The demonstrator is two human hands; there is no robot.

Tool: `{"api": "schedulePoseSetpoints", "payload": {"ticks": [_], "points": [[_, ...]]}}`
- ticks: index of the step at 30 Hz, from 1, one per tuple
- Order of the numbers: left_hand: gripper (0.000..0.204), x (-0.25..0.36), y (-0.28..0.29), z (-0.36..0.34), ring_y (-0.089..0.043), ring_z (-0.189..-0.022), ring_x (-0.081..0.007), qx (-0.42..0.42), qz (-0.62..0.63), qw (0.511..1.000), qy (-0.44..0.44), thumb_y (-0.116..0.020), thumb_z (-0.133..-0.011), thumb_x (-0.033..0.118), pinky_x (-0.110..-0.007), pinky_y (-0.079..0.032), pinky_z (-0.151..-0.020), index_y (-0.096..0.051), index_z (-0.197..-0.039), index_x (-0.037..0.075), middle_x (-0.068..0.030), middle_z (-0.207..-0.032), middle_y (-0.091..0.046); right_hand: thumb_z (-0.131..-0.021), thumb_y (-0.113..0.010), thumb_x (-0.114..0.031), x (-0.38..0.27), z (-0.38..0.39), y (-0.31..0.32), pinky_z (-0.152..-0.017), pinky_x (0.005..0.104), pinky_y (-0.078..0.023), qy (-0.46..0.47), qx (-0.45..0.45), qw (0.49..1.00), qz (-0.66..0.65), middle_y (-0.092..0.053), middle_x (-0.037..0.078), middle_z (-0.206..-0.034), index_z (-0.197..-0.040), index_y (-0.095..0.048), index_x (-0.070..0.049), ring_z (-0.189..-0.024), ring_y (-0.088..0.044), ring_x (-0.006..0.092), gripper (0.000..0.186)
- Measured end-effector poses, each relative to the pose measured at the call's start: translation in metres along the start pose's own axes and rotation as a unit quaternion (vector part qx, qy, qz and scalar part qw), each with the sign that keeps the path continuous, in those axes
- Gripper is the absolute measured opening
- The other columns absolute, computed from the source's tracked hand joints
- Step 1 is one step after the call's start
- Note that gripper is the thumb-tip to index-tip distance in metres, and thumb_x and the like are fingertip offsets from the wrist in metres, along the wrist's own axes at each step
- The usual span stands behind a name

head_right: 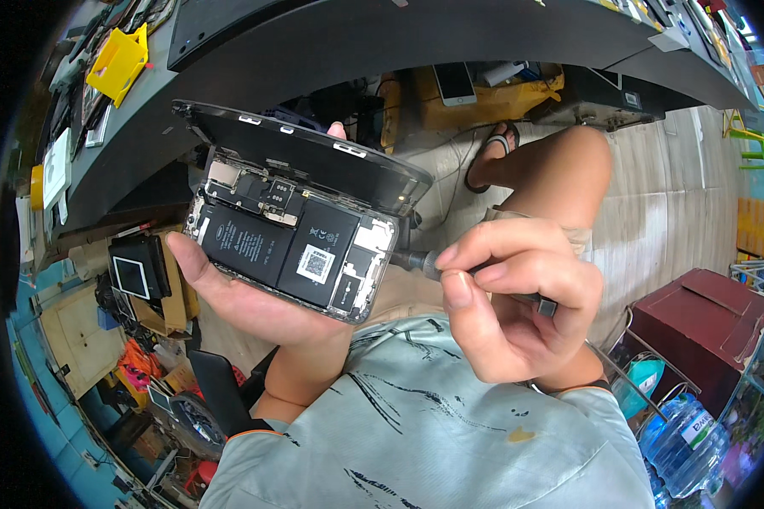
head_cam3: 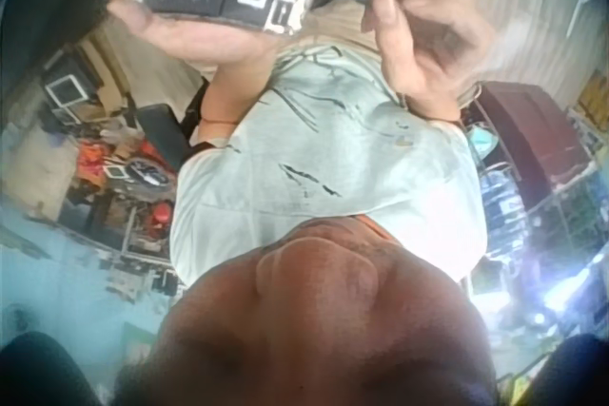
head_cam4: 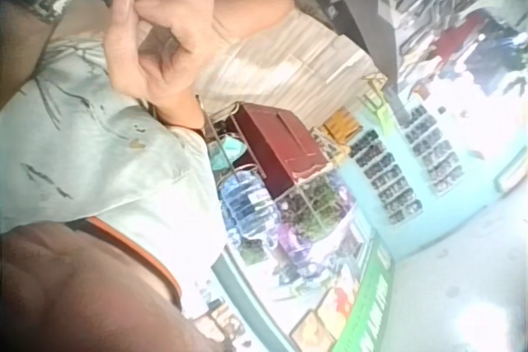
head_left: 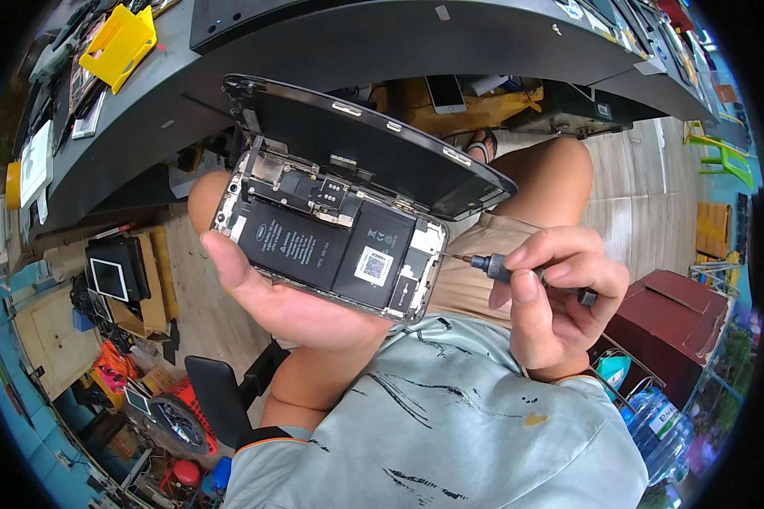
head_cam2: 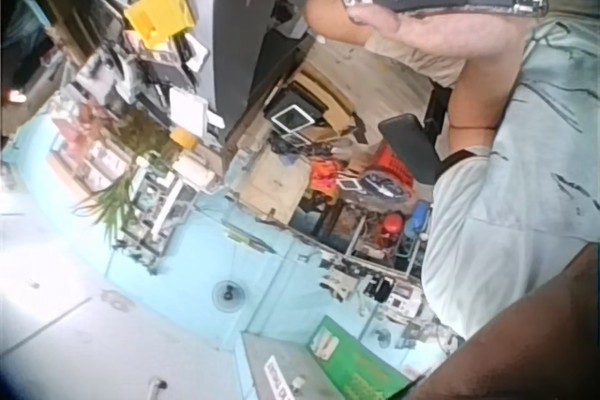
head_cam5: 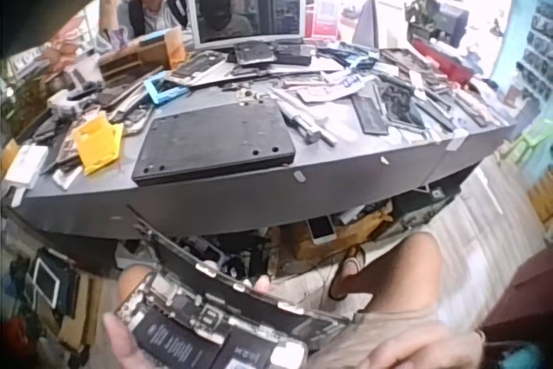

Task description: The person uses a screwdriver to remove screws from the internal frame of a disassembled smartphone. They then connect a charging cable to the device and interact with the screen.

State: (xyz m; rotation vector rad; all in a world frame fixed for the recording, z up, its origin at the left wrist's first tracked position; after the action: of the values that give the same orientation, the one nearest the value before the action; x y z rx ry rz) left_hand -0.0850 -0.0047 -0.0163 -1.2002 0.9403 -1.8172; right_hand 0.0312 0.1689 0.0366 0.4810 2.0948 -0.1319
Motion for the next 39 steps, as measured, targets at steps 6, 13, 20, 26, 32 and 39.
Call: {"api": "schedulePoseSetpoints", "payload": {"ticks": [6,13,20,26,32,39], "points": [[0.087,0.0001,-0.0016,-0.0044,-0.067,-0.136,-0.0327,-0.007,-0.008,1.000,0.001,-0.042,-0.107,0.079,-0.052,-0.058,-0.113,-0.055,-0.160,0.011,-0.0144,-0.153,-0.066,-0.092,-0.072,0.018,0.0048,-0.0040,0.0011,-0.073,0.0288,-0.058,-0.004,-0.006,1.000,0.019,-0.069,0.027,-0.108,-0.121,-0.048,0.000,-0.087,-0.072,0.0210,0.041],[0.087,-0.0001,-0.0013,-0.0058,-0.068,-0.135,-0.0320,-0.014,-0.014,1.000,-0.003,-0.041,-0.108,0.079,-0.052,-0.059,-0.112,-0.055,-0.160,0.012,-0.0138,-0.153,-0.066,-0.092,-0.072,0.017,0.0076,-0.0005,0.0030,-0.073,0.0290,-0.059,-0.009,0.005,1.000,0.017,-0.069,0.026,-0.108,-0.121,-0.049,0.000,-0.088,-0.072,0.0215,0.041],[0.086,-0.0035,-0.0012,-0.0028,-0.068,-0.136,-0.0319,0.008,-0.014,1.000,0.003,-0.042,-0.108,0.079,-0.051,-0.059,-0.112,-0.057,-0.159,0.012,-0.0134,-0.152,-0.067,-0.092,-0.072,0.017,0.0075,-0.0025,0.0019,-0.074,0.0295,-0.059,-0.003,-0.012,1.000,0.018,-0.069,0.025,-0.110,-0.121,-0.049,0.000,-0.088,-0.073,0.0214,0.041],[0.086,-0.0015,-0.0006,-0.0048,-0.068,-0.135,-0.0319,0.010,-0.015,1.000,-0.010,-0.043,-0.108,0.078,-0.051,-0.059,-0.112,-0.057,-0.159,0.011,-0.0133,-0.152,-0.067,-0.092,-0.072,0.017,0.0050,-0.0032,0.0008,-0.075,0.0297,-0.060,-0.002,-0.019,1.000,0.015,-0.069,0.025,-0.110,-0.121,-0.049,0.000,-0.088,-0.073,0.0211,0.041],[0.087,-0.0018,0.0001,-0.0056,-0.068,-0.135,-0.0322,-0.008,-0.016,1.000,-0.011,-0.044,-0.108,0.078,-0.052,-0.060,-0.111,-0.056,-0.159,0.010,-0.0144,-0.152,-0.066,-0.092,-0.072,0.018,0.0065,-0.0024,0.0004,-0.076,0.0302,-0.060,-0.006,-0.010,1.000,0.017,-0.068,0.025,-0.110,-0.121,-0.049,0.000,-0.089,-0.073,0.0216,0.041],[0.087,-0.0030,0.0013,-0.0042,-0.068,-0.135,-0.0321,0.006,-0.014,1.000,-0.008,-0.043,-0.108,0.078,-0.051,-0.059,-0.111,-0.055,-0.160,0.010,-0.0144,-0.153,-0.065,-0.093,-0.073,0.017,0.0067,-0.0017,0.0002,-0.076,0.0300,-0.059,-0.013,-0.024,0.999,0.018,-0.068,0.025,-0.111,-0.122,-0.050,-0.001,-0.090,-0.073,0.0220,0.042]]}}
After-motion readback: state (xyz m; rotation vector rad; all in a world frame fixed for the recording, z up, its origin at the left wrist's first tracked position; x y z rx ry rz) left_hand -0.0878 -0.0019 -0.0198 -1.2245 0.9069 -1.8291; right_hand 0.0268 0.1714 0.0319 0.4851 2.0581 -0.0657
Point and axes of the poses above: each hand's wrist, its own z-axis away from the middle knuckle, its own y-axis out of the back of the hand, x = y × z, the point moved 6 cm from there along -z, towards the middle knuckle
